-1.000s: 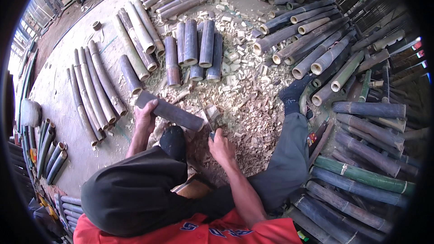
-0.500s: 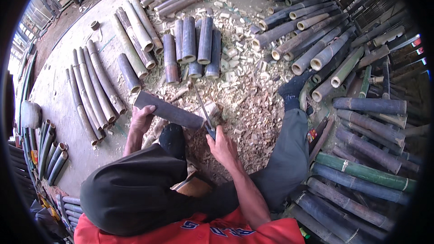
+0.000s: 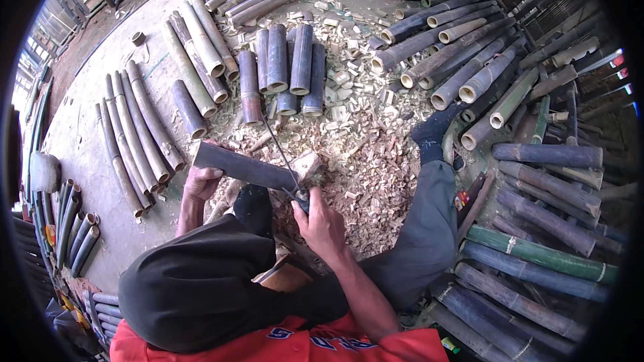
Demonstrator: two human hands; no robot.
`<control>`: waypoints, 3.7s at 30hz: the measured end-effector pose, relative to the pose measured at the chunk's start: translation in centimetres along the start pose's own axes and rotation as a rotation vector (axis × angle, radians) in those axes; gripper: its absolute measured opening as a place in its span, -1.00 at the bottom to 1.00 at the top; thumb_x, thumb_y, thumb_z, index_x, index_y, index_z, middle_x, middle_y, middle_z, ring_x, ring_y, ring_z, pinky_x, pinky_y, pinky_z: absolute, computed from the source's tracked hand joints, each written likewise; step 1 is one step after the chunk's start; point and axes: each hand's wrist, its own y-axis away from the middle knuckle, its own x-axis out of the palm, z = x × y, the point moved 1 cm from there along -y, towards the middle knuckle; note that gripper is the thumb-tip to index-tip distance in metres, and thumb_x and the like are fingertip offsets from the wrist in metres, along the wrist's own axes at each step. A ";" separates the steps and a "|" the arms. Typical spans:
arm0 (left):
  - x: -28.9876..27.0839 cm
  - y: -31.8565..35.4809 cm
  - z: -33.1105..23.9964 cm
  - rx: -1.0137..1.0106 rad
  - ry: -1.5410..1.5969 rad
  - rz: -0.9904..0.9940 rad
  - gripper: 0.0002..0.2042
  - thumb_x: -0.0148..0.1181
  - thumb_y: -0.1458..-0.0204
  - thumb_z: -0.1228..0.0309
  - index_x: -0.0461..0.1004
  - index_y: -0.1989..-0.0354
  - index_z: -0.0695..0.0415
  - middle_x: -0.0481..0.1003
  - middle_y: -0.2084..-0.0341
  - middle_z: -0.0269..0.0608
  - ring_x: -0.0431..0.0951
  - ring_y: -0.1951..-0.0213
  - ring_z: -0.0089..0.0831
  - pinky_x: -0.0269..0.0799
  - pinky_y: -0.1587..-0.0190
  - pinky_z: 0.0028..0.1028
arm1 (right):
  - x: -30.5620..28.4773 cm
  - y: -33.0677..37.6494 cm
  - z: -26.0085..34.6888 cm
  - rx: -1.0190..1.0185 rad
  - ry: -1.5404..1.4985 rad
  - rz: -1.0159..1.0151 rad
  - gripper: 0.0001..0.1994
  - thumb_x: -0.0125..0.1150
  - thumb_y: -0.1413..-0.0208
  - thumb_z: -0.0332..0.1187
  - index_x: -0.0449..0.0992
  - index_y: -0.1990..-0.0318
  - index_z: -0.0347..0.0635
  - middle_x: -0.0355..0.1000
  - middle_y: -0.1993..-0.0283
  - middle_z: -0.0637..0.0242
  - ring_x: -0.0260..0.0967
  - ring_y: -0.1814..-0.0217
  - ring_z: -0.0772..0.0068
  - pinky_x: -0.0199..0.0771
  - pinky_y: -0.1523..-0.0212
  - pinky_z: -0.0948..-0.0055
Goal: The person carves a section of bamboo with a knife while sitting on the ground among other bamboo poles.
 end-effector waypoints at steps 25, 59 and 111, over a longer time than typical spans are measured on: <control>3.6 -10.4 3.5 0.387 -1.965 0.294 -0.31 0.55 0.31 0.46 0.58 -0.19 0.01 0.52 -0.11 -0.13 0.40 -0.33 -0.07 0.21 -0.45 0.05 | 9.8 0.1 -14.5 0.372 -0.083 -0.105 -0.41 0.20 -0.38 -0.02 0.28 -0.28 -0.36 0.57 0.28 -0.13 0.60 0.31 -0.14 0.58 0.25 -0.03; 3.5 -2.9 4.4 0.102 0.206 -0.598 -0.62 0.47 -0.12 0.47 0.41 -0.02 0.23 0.62 0.22 -0.06 0.68 0.18 -0.19 0.66 0.07 -0.15 | 2.8 -0.9 -6.1 0.171 0.213 0.146 -0.68 0.18 -0.41 -0.17 0.31 -0.01 -0.23 0.60 0.19 -0.17 0.63 0.23 -0.26 0.62 0.28 -0.07; 2.9 -3.9 1.9 0.096 -0.169 -0.694 -0.59 0.62 0.04 0.34 0.54 0.11 0.25 0.59 0.32 -0.23 0.63 0.33 -0.39 0.62 0.27 -0.32 | -0.4 -0.4 2.2 -0.222 -0.109 -0.170 -0.68 0.14 -0.42 -0.15 0.30 0.03 -0.26 0.59 0.22 -0.17 0.63 0.22 -0.28 0.60 0.31 -0.10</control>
